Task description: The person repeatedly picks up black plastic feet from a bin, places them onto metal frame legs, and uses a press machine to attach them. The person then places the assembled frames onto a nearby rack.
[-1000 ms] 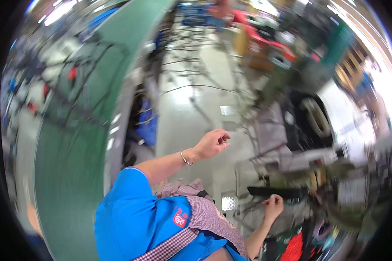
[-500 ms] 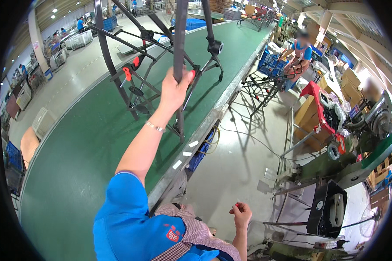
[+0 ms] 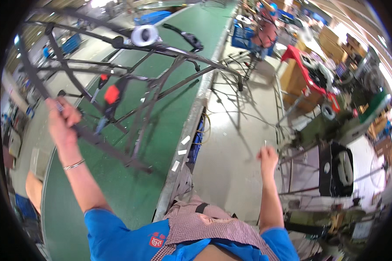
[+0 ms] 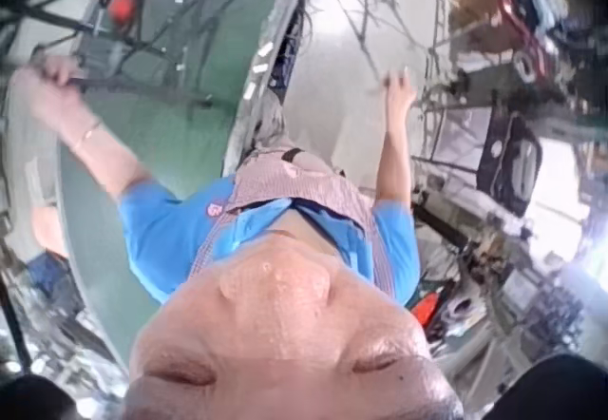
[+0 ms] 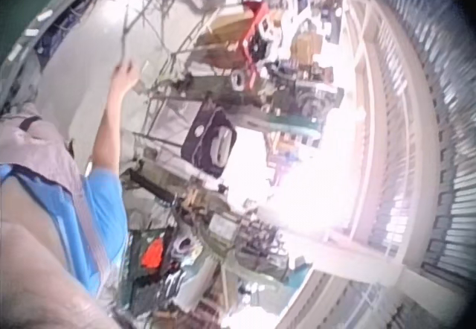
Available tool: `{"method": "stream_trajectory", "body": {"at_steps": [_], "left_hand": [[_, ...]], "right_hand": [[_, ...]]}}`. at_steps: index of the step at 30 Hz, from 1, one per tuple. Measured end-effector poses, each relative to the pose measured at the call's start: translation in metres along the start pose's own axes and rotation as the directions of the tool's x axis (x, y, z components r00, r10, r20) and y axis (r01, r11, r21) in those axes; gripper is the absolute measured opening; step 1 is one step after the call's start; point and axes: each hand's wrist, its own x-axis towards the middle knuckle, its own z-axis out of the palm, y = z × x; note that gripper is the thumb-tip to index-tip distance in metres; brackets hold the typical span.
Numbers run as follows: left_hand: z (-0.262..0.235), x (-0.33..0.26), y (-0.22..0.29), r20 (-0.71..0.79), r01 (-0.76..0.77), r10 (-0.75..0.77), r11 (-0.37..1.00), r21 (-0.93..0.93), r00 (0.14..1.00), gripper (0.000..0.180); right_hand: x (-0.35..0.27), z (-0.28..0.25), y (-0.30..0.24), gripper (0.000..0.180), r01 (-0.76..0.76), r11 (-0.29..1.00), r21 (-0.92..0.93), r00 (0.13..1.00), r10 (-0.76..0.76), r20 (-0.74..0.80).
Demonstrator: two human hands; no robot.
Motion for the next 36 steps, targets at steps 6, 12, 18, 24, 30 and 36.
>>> {"method": "stream_trajectory", "body": {"at_steps": [6, 12, 18, 24, 30, 36], "left_hand": [[-0.117, 0.039, 0.044, -0.158, -0.055, 0.068, 0.995, 0.088, 0.985, 0.036], [-0.086, 0.034, 0.021, 0.005, -0.056, 0.056, 0.996, 0.063, 0.998, 0.034], [-0.015, 0.040, 0.010, 0.403, -0.055, 0.025, 0.996, 0.064, 0.915, 0.027], [0.087, 0.068, -0.022, 0.633, 0.081, -0.119, 0.993, 0.089, 0.765, 0.035], [0.276, 0.031, -0.109, 0.827, 0.279, -0.368, 0.922, 0.268, 0.424, 0.032], [0.397, -0.026, -0.165, 0.786, 0.234, -0.544, 0.838, 0.493, 0.292, 0.030]], "right_hand": [[0.100, 0.045, -0.035, 0.024, 0.124, 0.892, 0.435, 0.987, -0.067, -0.144], [-0.004, 0.016, 0.007, 0.024, -0.146, 0.773, 0.617, 0.989, 0.119, 0.086], [-0.064, -0.077, 0.032, 0.024, -0.155, 0.778, 0.608, 0.983, 0.185, 0.013], [-0.148, -0.184, 0.039, 0.023, -0.118, 0.811, 0.574, 0.951, 0.258, -0.170], [-0.238, -0.266, 0.051, 0.025, -0.185, 0.753, 0.631, 0.790, 0.496, -0.360], [-0.305, -0.333, 0.090, 0.027, -0.293, 0.559, 0.776, 0.679, 0.693, -0.243]]}}
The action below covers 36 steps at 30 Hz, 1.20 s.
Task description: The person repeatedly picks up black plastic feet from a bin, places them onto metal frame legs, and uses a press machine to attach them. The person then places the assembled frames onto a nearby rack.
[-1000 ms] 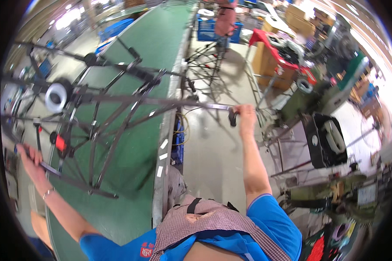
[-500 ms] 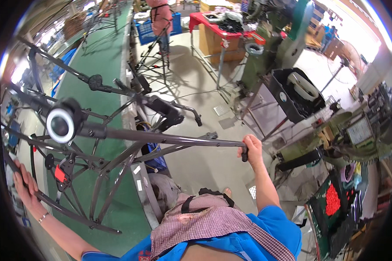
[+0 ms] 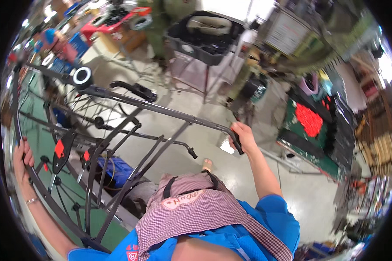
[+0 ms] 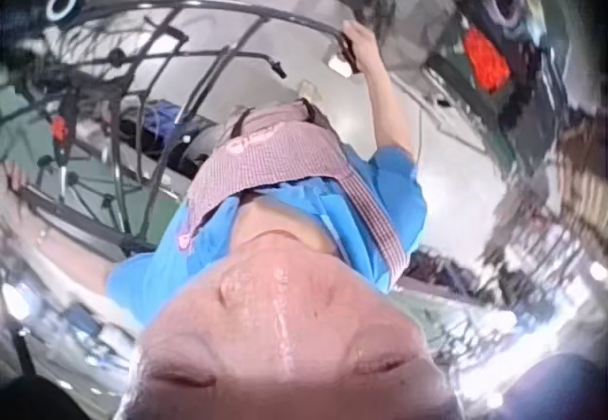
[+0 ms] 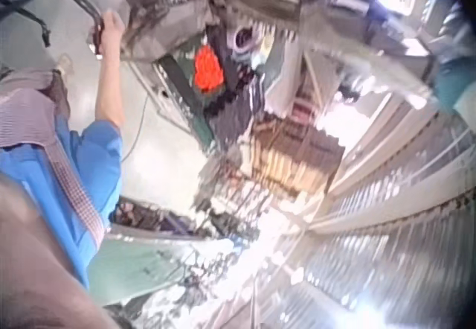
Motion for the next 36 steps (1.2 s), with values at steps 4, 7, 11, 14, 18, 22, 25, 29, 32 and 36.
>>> {"method": "stream_trajectory", "body": {"at_steps": [4, 7, 11, 14, 18, 22, 25, 29, 32, 36], "left_hand": [[0.026, 0.050, -0.035, 0.105, 0.064, -0.055, 0.994, -0.085, 0.993, 0.031], [0.103, 0.069, -0.035, 0.047, 0.111, -0.110, 0.993, -0.027, 0.993, 0.029], [0.123, 0.108, -0.081, 0.048, 0.265, -0.261, 0.939, -0.219, 0.964, 0.020], [0.161, 0.136, -0.107, 0.109, 0.313, -0.295, 0.919, -0.240, 0.949, 0.021], [0.186, 0.181, -0.150, 0.199, 0.382, -0.337, 0.883, -0.271, 0.920, 0.022], [0.219, 0.229, -0.191, 0.303, 0.466, -0.378, 0.826, -0.316, 0.875, 0.024], [0.251, 0.253, -0.209, 0.341, 0.496, -0.399, 0.823, -0.276, 0.851, 0.023], [0.275, 0.273, -0.221, 0.354, 0.526, -0.427, 0.809, -0.261, 0.832, 0.023], [0.284, 0.285, -0.229, 0.383, 0.536, -0.422, 0.801, -0.267, 0.821, 0.023], [0.293, 0.292, -0.234, 0.377, 0.538, -0.425, 0.797, -0.275, 0.823, 0.024]], "right_hand": [[-0.004, -0.019, -0.042, 0.029, -0.009, 0.992, -0.126, 0.995, -0.003, -0.097], [0.021, -0.063, -0.083, 0.027, 0.007, 0.991, -0.136, 0.993, -0.024, -0.119], [0.040, -0.075, -0.128, 0.029, 0.061, 0.975, -0.216, 0.986, -0.093, -0.141], [0.046, -0.094, -0.146, 0.031, 0.088, 0.971, -0.222, 0.980, -0.124, -0.155], [0.045, -0.105, -0.175, 0.030, 0.039, 0.938, -0.344, 0.943, -0.148, -0.297], [0.031, -0.092, -0.205, 0.023, 0.083, 0.911, -0.403, 0.894, -0.247, -0.373], [0.034, -0.104, -0.202, 0.015, 0.090, 0.880, -0.467, 0.887, -0.283, -0.363], [0.032, -0.096, -0.198, 0.015, 0.126, 0.858, -0.497, 0.862, -0.343, -0.373], [0.037, -0.093, -0.193, 0.016, -0.007, 0.870, -0.493, 0.847, -0.256, -0.465], [0.057, -0.119, -0.160, 0.033, -0.095, 0.876, -0.472, 0.847, -0.178, -0.500]]}}
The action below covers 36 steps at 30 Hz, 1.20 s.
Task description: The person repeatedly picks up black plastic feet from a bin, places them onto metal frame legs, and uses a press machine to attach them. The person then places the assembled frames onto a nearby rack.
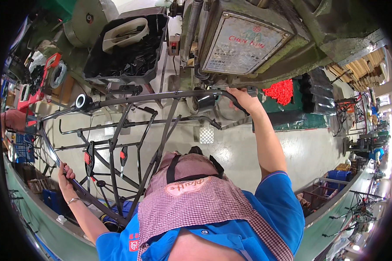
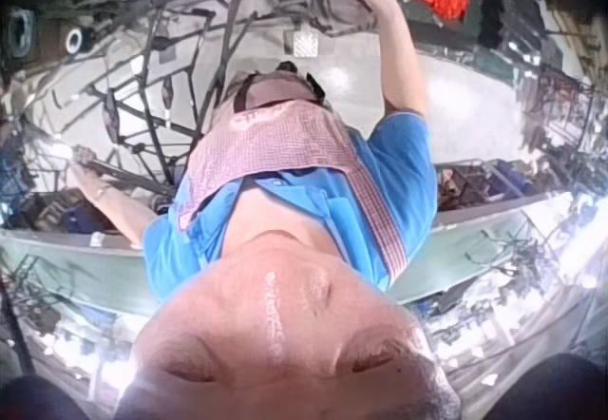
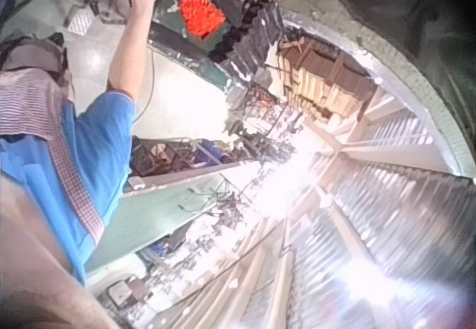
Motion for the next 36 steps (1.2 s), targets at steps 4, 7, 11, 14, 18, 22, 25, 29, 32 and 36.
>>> {"method": "stream_trajectory", "body": {"at_steps": [4, 7, 11, 14, 18, 22, 25, 29, 32, 36], "left_hand": [[-0.006, -0.001, -0.008, 0.026, -0.008, 0.008, 1.000, -0.019, 1.000, 0.024], [-0.004, 0.004, -0.012, 0.050, -0.036, 0.037, 0.999, -0.020, 0.998, 0.024], [-0.009, 0.008, -0.014, 0.068, -0.030, 0.032, 0.999, -0.028, 0.997, 0.025], [-0.012, 0.007, -0.012, 0.063, -0.038, 0.040, 0.999, -0.033, 0.997, 0.026], [-0.006, 0.005, -0.010, 0.053, -0.033, 0.034, 0.999, -0.021, 0.998, 0.026], [-0.004, -0.008, -0.009, 0.018, -0.047, 0.047, 0.999, -0.002, 0.999, 0.026], [-0.005, -0.017, -0.012, -0.010, -0.047, 0.047, 0.999, -0.009, 0.999, 0.026], [0.001, -0.011, -0.010, -0.006, -0.043, 0.042, 0.999, -0.011, 0.999, 0.027], [0.001, -0.008, -0.008, -0.011, -0.029, 0.029, 1.000, -0.011, 1.000, 0.028], [-0.001, -0.005, -0.005, -0.008, -0.018, 0.018, 1.000, 0.001, 1.000, 0.029]], "right_hand": [[-0.029, 0.036, -0.029, 0.027, 0.239, 0.906, -0.350, 0.894, -0.346, -0.285], [-0.034, 0.039, -0.027, 0.026, 0.386, 0.682, -0.621, 0.725, -0.640, -0.253], [-0.027, 0.058, -0.037, 0.024, 0.488, 0.760, -0.429, 0.755, -0.614, -0.230], [-0.017, 0.067, -0.040, 0.023, 0.599, 0.625, -0.500, 0.658, -0.741, -0.138], [-0.007, 0.069, -0.035, 0.031, 0.551, 0.562, -0.617, 0.679, -0.731, -0.059], [-0.024, 0.057, -0.040, 0.048, 0.302, 0.483, -0.822, 0.745, -0.657, -0.112], [-0.049, 0.023, -0.043, 0.053, 0.234, 0.614, -0.754, 0.834, -0.525, -0.169], [-0.042, 0.011, -0.011, 0.046, 0.145, 0.652, -0.745, 0.935, -0.337, -0.113], [-0.043, 0.010, -0.012, 0.044, 0.156, 0.647, -0.746, 0.928, -0.355, -0.113], [-0.044, 0.012, -0.008, 0.048, 0.192, 0.626, -0.755, 0.895, -0.428, -0.127]]}}
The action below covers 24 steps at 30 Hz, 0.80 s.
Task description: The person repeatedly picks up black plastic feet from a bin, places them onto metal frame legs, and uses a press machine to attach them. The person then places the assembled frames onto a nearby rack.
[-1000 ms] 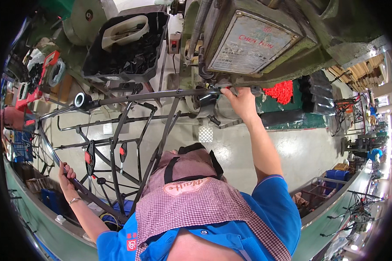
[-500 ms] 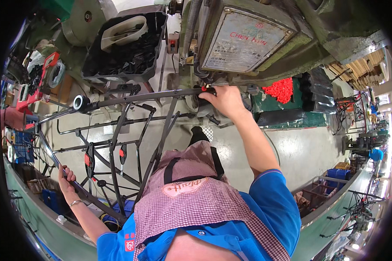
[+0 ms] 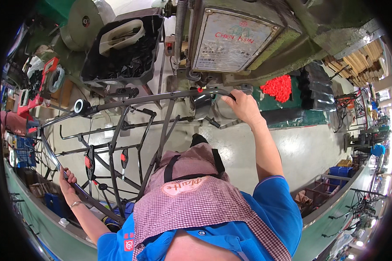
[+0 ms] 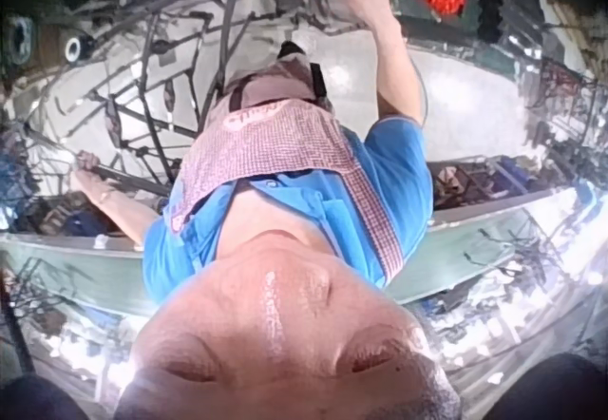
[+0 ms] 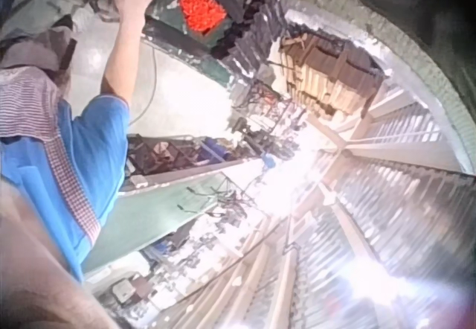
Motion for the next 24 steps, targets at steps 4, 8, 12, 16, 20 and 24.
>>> {"method": "stream_trajectory", "body": {"at_steps": [4, 8, 12, 16, 20, 24], "left_hand": [[0.002, 0.002, 0.001, -0.004, -0.017, 0.017, 1.000, 0.012, 1.000, 0.029], [-0.001, 0.007, 0.003, 0.041, 0.019, -0.018, 1.000, -0.022, 0.999, 0.028], [0.007, 0.007, 0.004, 0.012, 0.021, -0.021, 1.000, -0.019, 1.000, 0.028], [0.005, 0.000, 0.002, -0.005, -0.007, 0.007, 1.000, -0.008, 1.000, 0.028], [0.006, -0.005, 0.002, 0.015, -0.006, 0.007, 1.000, -0.028, 1.000, 0.027], [0.017, -0.011, 0.003, 0.022, -0.025, 0.025, 0.999, -0.040, 0.999, 0.023]], "right_hand": [[-0.001, 0.002, 0.000, 0.049, 0.009, 1.000, 0.002, 1.000, -0.009, -0.027], [-0.005, 0.001, -0.003, 0.044, -0.016, 1.000, 0.007, 0.999, 0.016, -0.034], [-0.008, -0.002, -0.006, 0.040, -0.068, 0.998, -0.001, 0.997, 0.068, 0.024], [-0.015, -0.009, -0.030, 0.039, 0.213, 0.939, -0.268, 0.875, -0.306, -0.375], [-0.034, 0.037, -0.074, 0.039, 0.304, 0.923, 0.235, 0.945, -0.323, 0.046], [-0.025, 0.135, -0.119, 0.037, -0.434, 0.474, 0.766, 0.690, -0.372, 0.621]]}}
